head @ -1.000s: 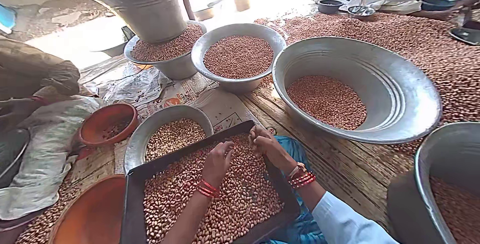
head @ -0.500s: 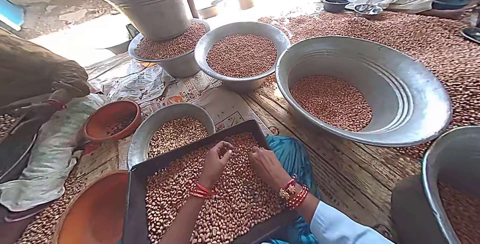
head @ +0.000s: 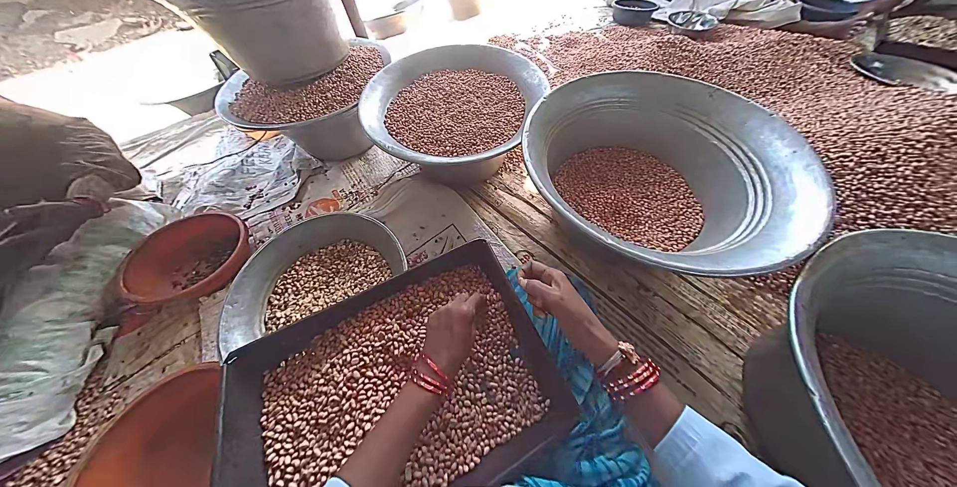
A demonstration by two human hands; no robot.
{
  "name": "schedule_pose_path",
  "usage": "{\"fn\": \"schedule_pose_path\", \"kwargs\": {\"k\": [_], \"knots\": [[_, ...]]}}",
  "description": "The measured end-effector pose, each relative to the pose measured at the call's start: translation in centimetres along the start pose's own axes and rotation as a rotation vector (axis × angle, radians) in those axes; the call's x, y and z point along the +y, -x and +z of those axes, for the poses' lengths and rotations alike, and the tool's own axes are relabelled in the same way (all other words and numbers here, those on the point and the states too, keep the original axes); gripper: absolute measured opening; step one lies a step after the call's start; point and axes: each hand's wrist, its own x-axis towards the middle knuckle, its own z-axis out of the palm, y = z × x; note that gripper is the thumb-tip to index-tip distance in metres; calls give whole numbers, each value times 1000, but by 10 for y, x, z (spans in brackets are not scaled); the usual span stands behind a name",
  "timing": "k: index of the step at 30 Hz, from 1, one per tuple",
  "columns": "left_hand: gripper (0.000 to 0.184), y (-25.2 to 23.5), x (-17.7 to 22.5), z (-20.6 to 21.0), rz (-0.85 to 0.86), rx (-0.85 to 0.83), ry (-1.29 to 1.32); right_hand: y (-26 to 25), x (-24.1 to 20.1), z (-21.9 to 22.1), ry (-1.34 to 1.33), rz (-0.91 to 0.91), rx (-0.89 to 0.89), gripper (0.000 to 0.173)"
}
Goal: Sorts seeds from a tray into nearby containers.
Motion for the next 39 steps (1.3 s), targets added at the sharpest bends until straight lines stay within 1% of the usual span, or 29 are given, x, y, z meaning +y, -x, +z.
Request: {"fn": "schedule_pose_path", "kwargs": {"k": [1,2,4,6,7,9,10,11,12,14,15,16,17,18,20,24,28,31,33,35,37,39], "knots": [[27,-1,2,0,-12,-11,-20,0,0,0,13,26,-17,9],[27,-1,4,-1,-22,-26,-23,0,-1,-1,117,59,-60,10],[29,-1,5,-7,-65,-108,3,1,-9,3,488,115,-234,15],[30,0,2,-12,-102,-214,40,2,-16,15,867,78,-454,19],[30,3,-2,-14,-102,-251,61,3,-18,21,1011,62,-556,19],[29,7,-10,-22,-104,-291,98,-2,-28,37,1187,124,-717,18],[28,8,-15,-31,-114,-285,111,-6,-31,45,1216,117,-739,18],[26,10,-20,-42,-125,-225,123,-11,-36,53,1206,53,-714,18],[24,12,-27,-56,-130,-107,130,-15,-42,60,1138,-79,-636,18],[19,20,-44,-85,-106,263,90,-26,-53,77,870,-426,-406,25],[20,23,-55,-99,-87,447,43,-32,-60,86,756,-554,-300,28],[26,28,-65,-113,-90,570,-2,-35,-69,93,695,-635,-213,28],[32,35,-73,-124,-108,647,-30,-39,-75,96,678,-671,-153,28],[34,42,-80,-133,-128,693,-45,-42,-79,96,691,-670,-122,26],[29,59,-93,-135,-159,700,-64,-47,-76,88,793,-573,-133,23],[14,92,-112,-108,-221,559,-29,-48,-53,69,983,-323,-178,24],[17,114,-125,-86,-301,492,-4,-41,-38,62,1049,-179,-216,25],[16,120,-129,-77,-290,476,26,-39,-33,71,1099,-132,-271,25],[12,120,-124,-70,-278,459,18,-36,-33,83,1120,-107,-327,25],[14,119,-116,-64,-312,410,-40,-34,-33,98,1132,-95,-382,25],[16,118,-111,-59,-343,360,-72,-33,-28,114,1121,-128,-431,24],[15,118,-111,-58,-357,364,-19,-34,-22,131,1100,-182,-473,24]]}}
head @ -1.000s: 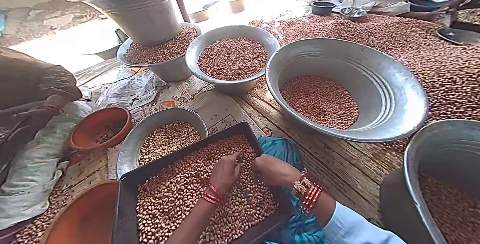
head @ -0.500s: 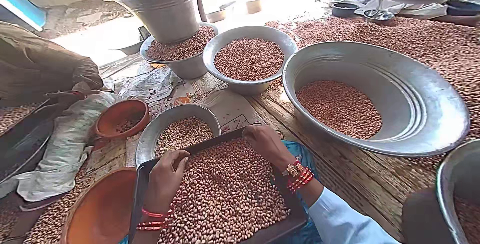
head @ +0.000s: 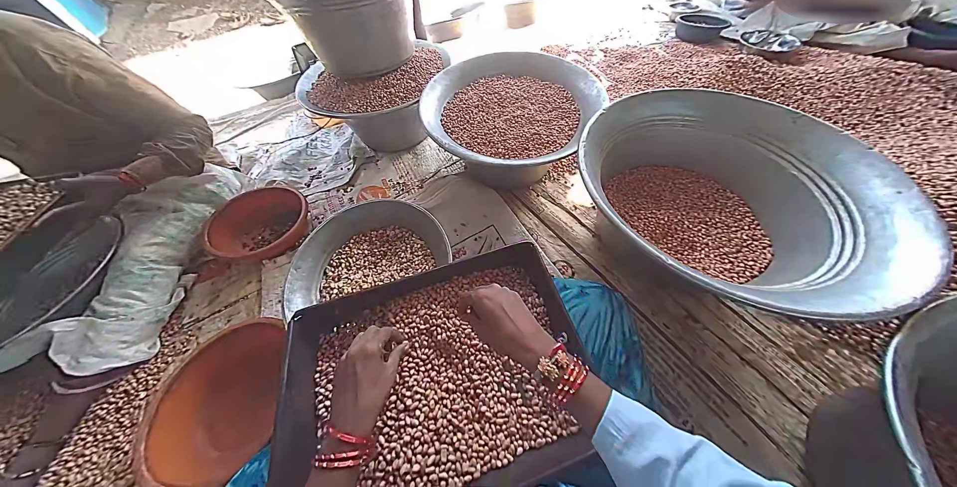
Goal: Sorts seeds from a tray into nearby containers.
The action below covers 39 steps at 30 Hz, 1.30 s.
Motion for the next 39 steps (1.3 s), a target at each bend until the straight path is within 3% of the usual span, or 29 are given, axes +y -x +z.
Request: {"fn": "schedule_pose_path", "kwargs": {"k": [6,13,17,21,23,25,27,29,31,36,39], "knots": [[24,-5,-30,-17,-211,41,667,-29,-19,33,24,-162,7,23],[18,-3,-6,-6,-52,-10,118,-42,-29,47,173,-136,-41,23],[17,-7,-3,3,-47,-103,37,-40,-26,48,196,-139,-86,21],[18,-31,-8,-30,-97,-305,48,-42,-25,36,233,-168,-189,19],[14,-41,-14,-45,-44,-62,73,-42,-28,24,161,-188,-110,21],[21,-51,-19,-54,55,263,57,-40,-32,13,0,-222,199,25],[29,-57,-22,-55,120,380,50,-40,-32,5,-73,-282,536,26],[18,-54,-22,-44,143,335,22,-36,-24,-4,-85,-279,633,25],[10,-49,-24,-25,121,208,-7,-28,-11,-10,-87,-229,587,22],[16,-43,-24,-3,-41,-69,-93,-8,23,-14,-74,-64,449,22],[16,-47,-24,-17,-87,-55,-5,4,37,-19,-38,25,362,25]]}}
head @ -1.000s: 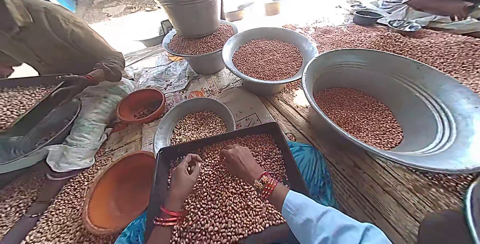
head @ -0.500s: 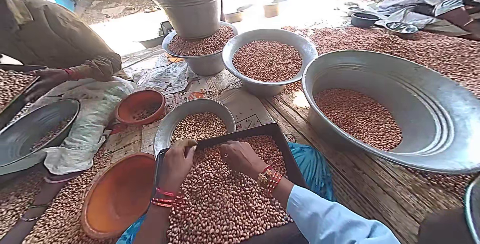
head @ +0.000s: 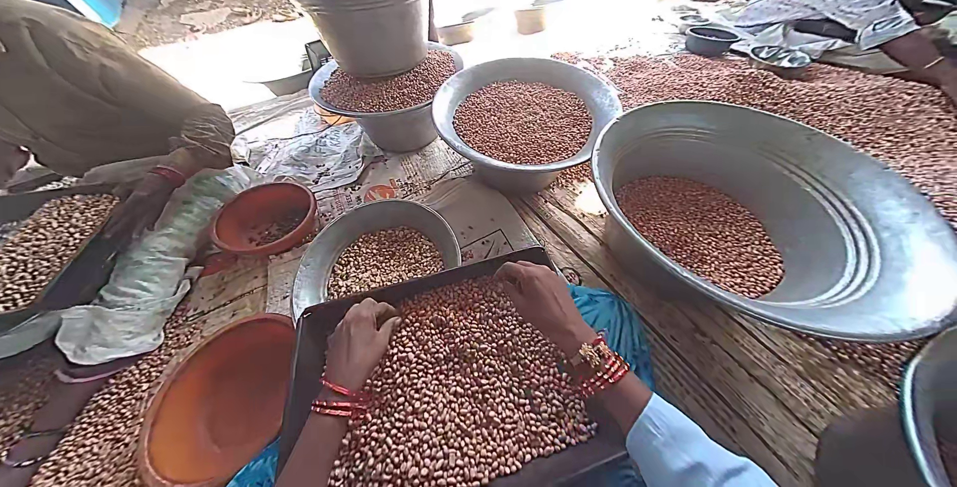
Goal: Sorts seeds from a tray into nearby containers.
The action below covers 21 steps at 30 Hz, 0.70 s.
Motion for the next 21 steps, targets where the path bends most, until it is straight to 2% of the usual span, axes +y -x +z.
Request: {"fn": "schedule_pose_path", "kwargs": {"k": [1,3,5,6,8,10,11,13,16,19,21], "knots": [[18,-2,-3,-5,11,115,62,2,4,-3,22,34,-51,25],[33,-10,-6,-19,49,352,109,2,9,-7,58,89,-139,27],[38,-12,-1,-30,43,351,119,2,11,-6,85,112,-195,28],[35,-10,2,-31,38,272,107,1,11,-4,99,117,-223,30],[34,-9,15,-29,-14,-22,-5,-6,8,3,117,115,-249,31],[40,-6,37,-18,-82,-301,-200,-10,2,17,153,130,-281,36],[45,-2,49,-8,-88,-374,-271,-11,-2,24,186,139,-314,41],[53,14,69,16,-13,-379,-349,-8,-12,39,243,109,-374,52],[58,45,96,43,65,-424,-379,17,-20,53,247,37,-470,58],[74,68,114,46,46,-654,-252,47,-19,51,242,62,-585,58],[83,84,115,50,76,-690,-106,63,-17,46,177,127,-654,70]]}}
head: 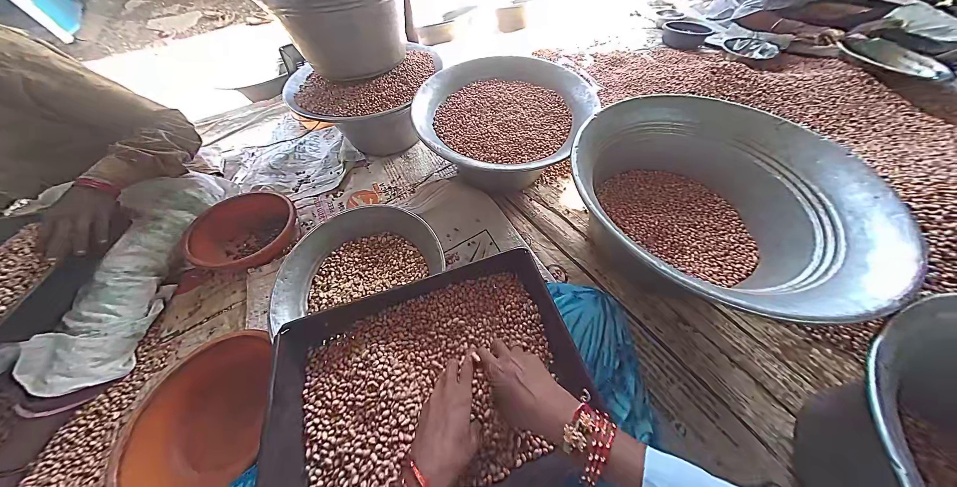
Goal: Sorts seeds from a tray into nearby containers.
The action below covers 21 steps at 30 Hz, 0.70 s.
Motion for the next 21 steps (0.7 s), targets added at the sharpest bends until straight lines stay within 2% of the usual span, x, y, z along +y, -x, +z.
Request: {"fn": "schedule_pose_path", "kwargs": {"k": [2,5,7,8,9,11,13,16,21], "knots": [[85,7,-2,14,86,33,211,12,4,5,-112,13,-25,72],[83,8,-9,25,82,36,835,21,9,3,-301,-88,18,59],[62,11,-7,21,-57,99,1268,21,11,-12,-412,-214,50,48],[48,11,-6,13,-115,141,1396,19,13,-22,-448,-257,81,43],[41,10,-8,6,-126,198,1459,16,15,-33,-462,-280,143,37],[57,8,-24,-11,23,245,1389,6,22,-52,-362,-252,370,27],[62,8,-39,-27,142,334,1190,-9,31,-68,-96,-119,514,27],[51,13,-55,-41,180,516,944,-33,41,-80,186,9,452,27],[38,20,-65,-34,224,665,509,-47,45,-73,240,41,380,25]]}}
